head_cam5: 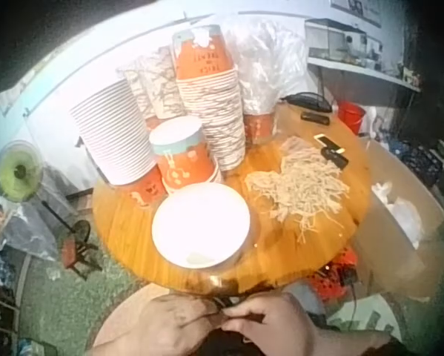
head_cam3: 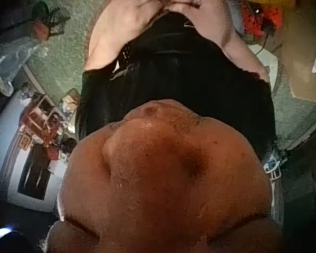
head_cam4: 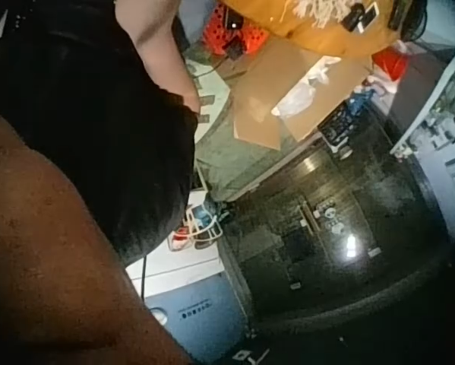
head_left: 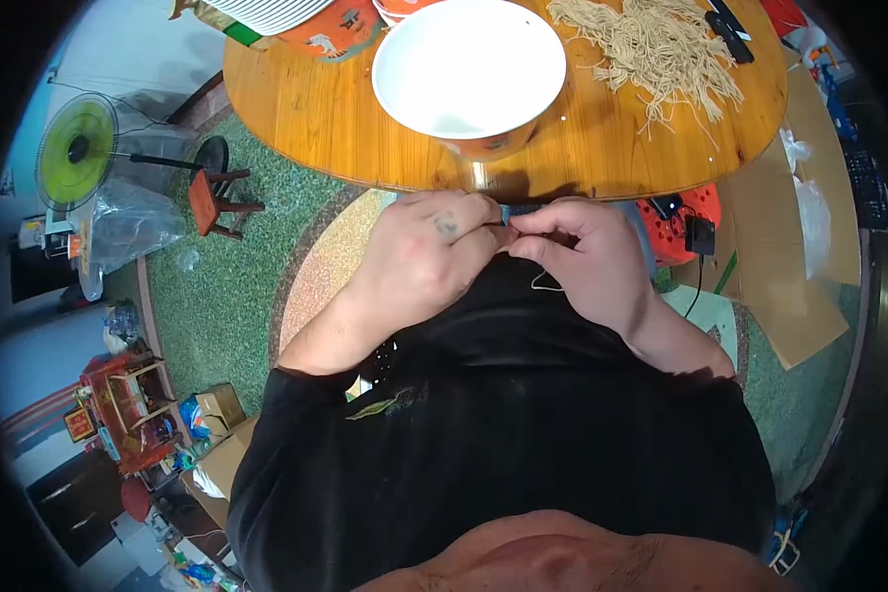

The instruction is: Threading thin elastic strings through pre-punched holes in paper bowls for assembly.

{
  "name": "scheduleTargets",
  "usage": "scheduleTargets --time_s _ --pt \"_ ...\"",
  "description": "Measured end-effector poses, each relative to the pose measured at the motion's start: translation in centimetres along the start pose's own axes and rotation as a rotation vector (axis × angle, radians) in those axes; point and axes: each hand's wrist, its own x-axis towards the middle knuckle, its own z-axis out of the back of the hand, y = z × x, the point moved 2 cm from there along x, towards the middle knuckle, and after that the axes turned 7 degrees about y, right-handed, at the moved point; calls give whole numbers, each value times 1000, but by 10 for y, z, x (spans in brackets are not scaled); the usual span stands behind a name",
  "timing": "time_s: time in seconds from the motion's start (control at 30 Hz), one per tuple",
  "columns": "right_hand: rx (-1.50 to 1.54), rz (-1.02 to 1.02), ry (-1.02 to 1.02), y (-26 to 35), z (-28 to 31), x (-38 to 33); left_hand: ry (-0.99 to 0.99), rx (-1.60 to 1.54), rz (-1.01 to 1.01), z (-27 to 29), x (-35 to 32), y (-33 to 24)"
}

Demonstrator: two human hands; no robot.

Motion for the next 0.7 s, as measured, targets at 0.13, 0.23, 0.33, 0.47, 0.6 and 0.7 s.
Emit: scheduleTargets --time_s 0.13,0.23,0.33,0.47,0.6,0.7 --pt "-274 173 -34 6 2 -1 -45 1 27 4 -2 5" --pt "-245 293 -87 -1 9 0 -218 85 99 26 -9 28" --pt "-78 412 -123 -8 13 6 -158 255 130 48 0 72" --pt "99 433 -154 -7 5 14 54 261 33 51 5 101" --pt "114 515 -138 -14 -2 31 -107 -54 196 43 15 76" --pt "-79 644 -334 -15 0 45 -21 -221 302 37 24 63"
